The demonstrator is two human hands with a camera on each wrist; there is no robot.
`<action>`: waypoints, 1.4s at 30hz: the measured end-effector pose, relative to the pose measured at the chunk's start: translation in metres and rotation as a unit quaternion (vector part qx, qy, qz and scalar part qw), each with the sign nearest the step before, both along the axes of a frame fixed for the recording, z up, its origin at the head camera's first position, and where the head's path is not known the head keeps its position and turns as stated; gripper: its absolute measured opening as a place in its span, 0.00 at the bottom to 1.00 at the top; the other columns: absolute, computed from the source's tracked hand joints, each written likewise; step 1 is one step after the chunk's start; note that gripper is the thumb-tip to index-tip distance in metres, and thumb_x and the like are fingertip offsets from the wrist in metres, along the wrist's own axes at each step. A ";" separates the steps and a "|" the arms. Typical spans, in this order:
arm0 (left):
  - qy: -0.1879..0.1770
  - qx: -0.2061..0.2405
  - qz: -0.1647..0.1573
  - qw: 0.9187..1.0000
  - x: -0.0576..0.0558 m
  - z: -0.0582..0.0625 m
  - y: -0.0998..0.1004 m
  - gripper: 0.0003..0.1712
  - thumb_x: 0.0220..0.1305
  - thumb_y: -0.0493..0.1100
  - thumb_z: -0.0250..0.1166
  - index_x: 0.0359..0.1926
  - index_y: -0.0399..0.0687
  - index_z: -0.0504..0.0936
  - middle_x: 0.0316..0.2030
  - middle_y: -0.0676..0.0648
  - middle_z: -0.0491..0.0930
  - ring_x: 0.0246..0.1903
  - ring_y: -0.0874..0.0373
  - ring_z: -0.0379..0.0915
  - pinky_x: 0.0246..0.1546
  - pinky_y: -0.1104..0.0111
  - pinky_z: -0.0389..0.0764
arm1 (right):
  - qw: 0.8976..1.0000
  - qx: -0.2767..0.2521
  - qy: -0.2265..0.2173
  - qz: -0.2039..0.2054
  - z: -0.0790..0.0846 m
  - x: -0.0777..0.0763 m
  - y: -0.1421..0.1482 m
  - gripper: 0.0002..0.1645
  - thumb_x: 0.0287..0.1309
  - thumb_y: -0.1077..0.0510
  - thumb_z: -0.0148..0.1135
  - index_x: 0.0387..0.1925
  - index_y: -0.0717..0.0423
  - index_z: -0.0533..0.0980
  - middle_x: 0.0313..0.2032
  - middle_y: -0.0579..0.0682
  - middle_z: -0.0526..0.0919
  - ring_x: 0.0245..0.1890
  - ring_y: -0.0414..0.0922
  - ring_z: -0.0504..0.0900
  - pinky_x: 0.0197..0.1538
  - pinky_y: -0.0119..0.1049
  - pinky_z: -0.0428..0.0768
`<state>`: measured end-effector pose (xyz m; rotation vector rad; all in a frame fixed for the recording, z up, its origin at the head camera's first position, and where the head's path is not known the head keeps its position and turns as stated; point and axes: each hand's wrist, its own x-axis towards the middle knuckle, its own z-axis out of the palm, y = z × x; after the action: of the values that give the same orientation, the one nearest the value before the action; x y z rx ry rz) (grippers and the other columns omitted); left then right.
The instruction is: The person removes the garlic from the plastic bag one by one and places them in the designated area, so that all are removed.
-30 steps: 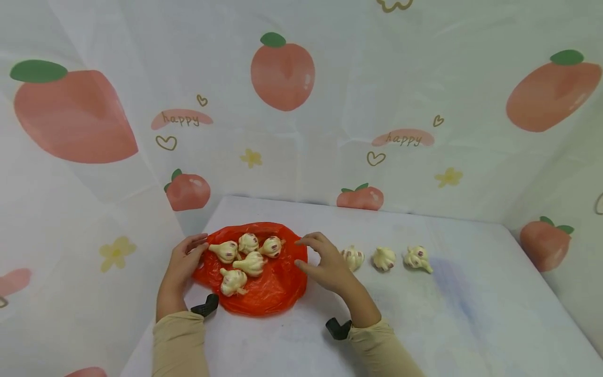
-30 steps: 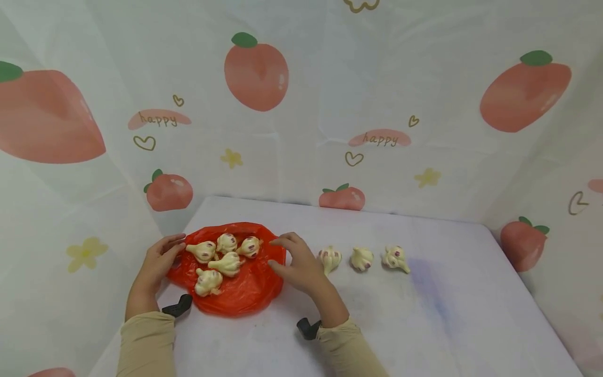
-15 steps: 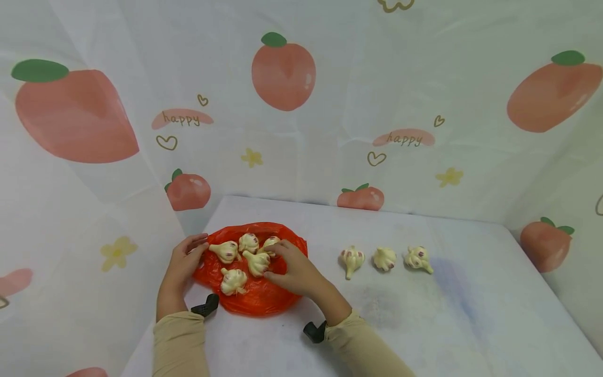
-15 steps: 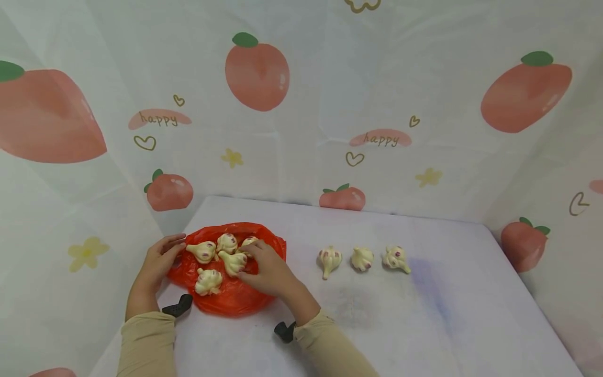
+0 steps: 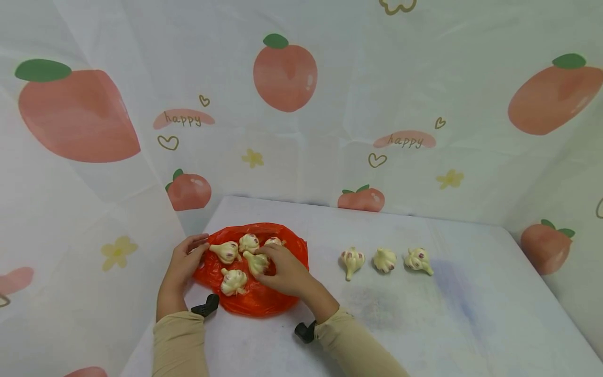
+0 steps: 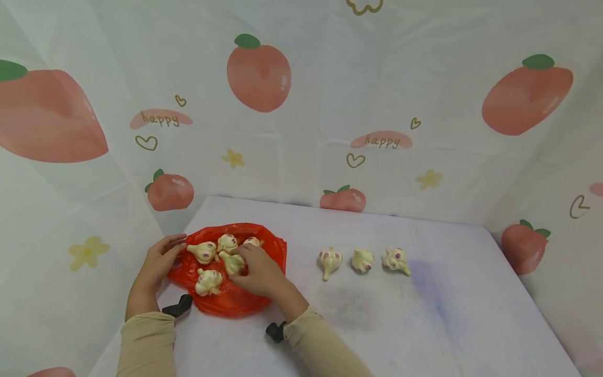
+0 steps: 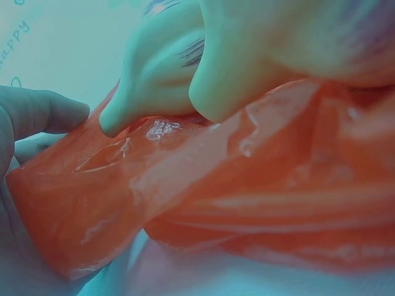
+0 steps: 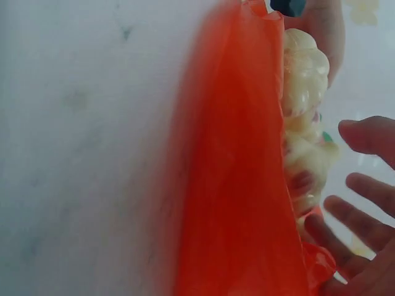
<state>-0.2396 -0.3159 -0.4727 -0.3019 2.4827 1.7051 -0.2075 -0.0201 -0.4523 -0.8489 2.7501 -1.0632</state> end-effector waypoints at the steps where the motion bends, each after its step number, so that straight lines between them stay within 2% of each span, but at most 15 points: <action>1: -0.001 0.001 0.000 1.000 0.000 0.000 0.000 0.32 0.83 0.51 0.52 0.80 0.46 0.64 0.78 0.35 0.64 0.74 0.39 0.65 0.49 0.81 0.77 | 1.000 0.009 0.001 -0.001 0.000 0.000 -0.001 0.34 0.67 0.50 0.71 0.72 0.47 0.75 0.67 0.45 0.80 0.68 0.44 0.76 0.70 0.42 0.79; 9: 0.002 0.002 -0.005 1.000 0.000 0.000 -0.001 0.32 0.83 0.52 0.52 0.81 0.46 0.63 0.78 0.35 0.64 0.75 0.39 0.65 0.53 0.79 0.78 | 0.998 0.053 -0.005 -0.015 0.000 -0.001 -0.006 0.36 0.66 0.47 0.72 0.73 0.47 0.74 0.67 0.45 0.80 0.69 0.44 0.76 0.71 0.42 0.79; 17: 0.005 0.000 -0.011 1.000 0.001 0.001 0.000 0.32 0.84 0.52 0.52 0.81 0.46 0.63 0.78 0.34 0.64 0.74 0.39 0.65 0.56 0.76 0.79 | 0.998 0.066 -0.006 -0.023 -0.003 0.002 -0.005 0.30 0.62 0.46 0.75 0.64 0.45 0.81 0.58 0.44 0.81 0.56 0.40 0.77 0.56 0.35 0.84; 21: 0.005 0.003 -0.010 1.000 0.001 0.001 0.000 0.32 0.83 0.51 0.52 0.80 0.46 0.64 0.78 0.35 0.64 0.74 0.40 0.66 0.58 0.74 0.79 | 0.998 0.067 -0.009 -0.016 -0.003 0.004 -0.004 0.28 0.61 0.47 0.76 0.63 0.44 0.81 0.57 0.43 0.80 0.56 0.41 0.77 0.56 0.35 0.84; 28: 0.002 0.002 -0.008 1.000 0.000 0.001 -0.001 0.32 0.83 0.51 0.52 0.80 0.46 0.64 0.78 0.35 0.64 0.74 0.39 0.65 0.52 0.79 0.79 | 0.999 0.053 -0.003 0.000 0.001 0.008 -0.001 0.28 0.62 0.49 0.75 0.63 0.45 0.81 0.58 0.43 0.81 0.58 0.41 0.77 0.62 0.36 0.83; 36: -0.001 -0.005 -0.006 1.000 0.000 0.001 -0.001 0.31 0.83 0.52 0.53 0.79 0.47 0.65 0.77 0.35 0.65 0.73 0.40 0.66 0.60 0.71 0.81 | 1.000 0.009 -0.020 0.000 0.000 0.010 0.006 0.31 0.63 0.47 0.76 0.67 0.42 0.79 0.62 0.41 0.80 0.62 0.41 0.77 0.65 0.40 0.83; 42: -0.004 -0.001 -0.005 1.000 0.000 0.000 -0.001 0.32 0.83 0.52 0.53 0.80 0.47 0.65 0.78 0.35 0.64 0.73 0.39 0.66 0.53 0.76 0.80 | 0.999 -0.043 -0.021 0.003 0.005 0.013 0.014 0.33 0.63 0.47 0.76 0.69 0.41 0.77 0.63 0.40 0.79 0.62 0.40 0.76 0.64 0.41 0.84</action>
<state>-0.2397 -0.3168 -0.4727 -0.2970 2.4761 1.6941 -0.1941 -0.0061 -0.4469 -0.8345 2.6820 -1.1929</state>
